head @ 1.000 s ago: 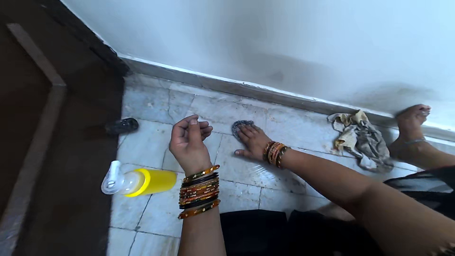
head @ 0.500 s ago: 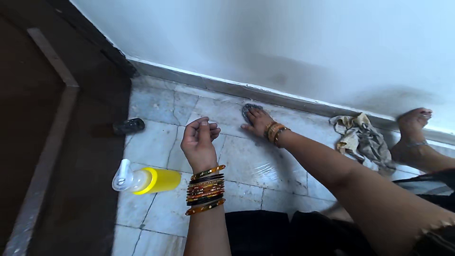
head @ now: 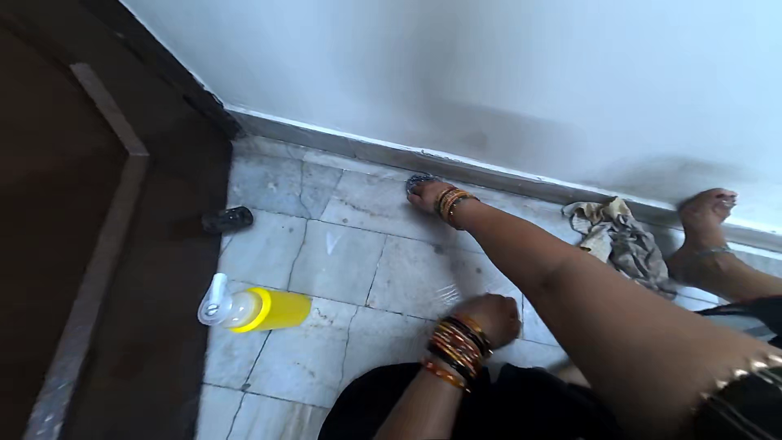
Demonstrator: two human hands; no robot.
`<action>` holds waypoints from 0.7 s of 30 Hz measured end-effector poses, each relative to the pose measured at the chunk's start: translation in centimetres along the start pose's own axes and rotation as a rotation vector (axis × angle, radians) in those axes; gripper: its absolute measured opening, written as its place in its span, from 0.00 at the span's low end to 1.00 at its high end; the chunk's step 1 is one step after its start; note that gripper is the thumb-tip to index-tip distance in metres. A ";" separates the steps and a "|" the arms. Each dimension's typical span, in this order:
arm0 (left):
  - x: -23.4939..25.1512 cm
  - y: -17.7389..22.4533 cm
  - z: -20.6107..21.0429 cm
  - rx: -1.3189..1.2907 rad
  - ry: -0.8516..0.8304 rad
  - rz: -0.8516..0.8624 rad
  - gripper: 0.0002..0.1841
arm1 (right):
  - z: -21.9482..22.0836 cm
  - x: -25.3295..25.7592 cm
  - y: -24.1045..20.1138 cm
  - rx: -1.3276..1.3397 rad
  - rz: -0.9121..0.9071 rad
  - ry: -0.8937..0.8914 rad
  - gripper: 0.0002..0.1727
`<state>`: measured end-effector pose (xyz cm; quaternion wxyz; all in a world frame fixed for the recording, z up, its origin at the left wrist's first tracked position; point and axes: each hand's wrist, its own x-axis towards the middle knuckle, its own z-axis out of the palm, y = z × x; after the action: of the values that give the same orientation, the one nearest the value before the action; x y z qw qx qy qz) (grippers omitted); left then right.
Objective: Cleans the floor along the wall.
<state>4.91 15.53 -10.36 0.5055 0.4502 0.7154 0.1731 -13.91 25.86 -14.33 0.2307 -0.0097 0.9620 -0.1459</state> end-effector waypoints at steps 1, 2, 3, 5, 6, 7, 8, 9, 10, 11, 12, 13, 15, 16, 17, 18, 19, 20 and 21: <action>1.1 1.2 1.8 0.026 -0.029 0.047 0.25 | 0.1 0.3 -0.2 0.008 -0.001 -0.003 0.33; 2.1 2.2 3.4 0.058 -0.062 0.102 0.30 | 0.6 0.1 -0.2 0.026 -0.014 0.021 0.33; 2.7 3.0 4.7 0.063 -0.093 0.154 0.34 | 1.3 -0.7 0.2 0.054 -0.047 0.067 0.33; 2.9 4.3 6.3 0.005 -0.160 0.245 0.35 | 3.2 -3.5 1.8 0.125 -0.101 0.140 0.31; 2.8 4.6 6.8 -0.018 -0.217 0.266 0.35 | 4.4 -5.2 3.2 0.149 -0.111 0.170 0.30; 2.8 4.7 7.2 -0.029 -0.278 0.252 0.35 | 5.7 -7.2 4.7 0.162 -0.108 0.200 0.29; 2.9 4.6 7.5 -0.026 -0.321 0.228 0.37 | 7.0 -9.4 6.5 0.168 -0.095 0.246 0.28; 3.0 4.4 7.4 -0.003 -0.363 0.200 0.38 | 8.0 -11.4 8.3 0.164 -0.070 0.294 0.27; 2.7 4.3 7.0 0.038 -0.411 0.164 0.38 | 8.8 -13.3 10.2 0.157 -0.031 0.344 0.26; 2.5 4.3 6.2 0.101 -0.447 0.132 0.35 | 9.1 -14.8 12.0 0.154 0.021 0.386 0.26; 2.1 4.3 5.3 0.173 -0.481 0.095 0.32 | 9.0 -15.8 13.6 0.159 0.086 0.412 0.25; 1.8 4.4 4.4 0.244 -0.505 0.055 0.30 | 8.8 -16.5 14.9 0.165 0.157 0.429 0.25; 1.2 4.8 3.3 0.330 -0.524 -0.013 0.30 | 8.2 -16.2 15.7 0.166 0.278 0.453 0.27; 0.8 5.3 2.9 0.345 -0.530 -0.029 0.29 | 8.0 -15.3 15.1 0.153 0.314 0.464 0.29; 0.3 5.9 2.7 0.350 -0.529 -0.041 0.27 | 7.8 -14.0 14.0 0.142 0.330 0.456 0.31; -0.2 6.6 2.4 0.354 -0.524 -0.043 0.25 | 7.4 -12.5 12.4 0.137 0.322 0.439 0.32; -0.6 7.0 2.2 0.366 -0.520 -0.036 0.23 | 6.9 -10.8 10.3 0.136 0.293 0.415 0.34; -0.6 7.0 2.2 0.390 -0.515 -0.021 0.22 | 6.5 -9.0 8.0 0.134 0.250 0.390 0.35; -0.2 6.0 2.8 0.425 -0.500 0.022 0.22 | 6.4 -7.2 5.6 0.133 0.202 0.363 0.37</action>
<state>10.20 18.02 -7.18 0.5583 0.5821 0.5843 -0.0906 -4.34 30.07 -18.15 0.0671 0.1284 0.9721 -0.1845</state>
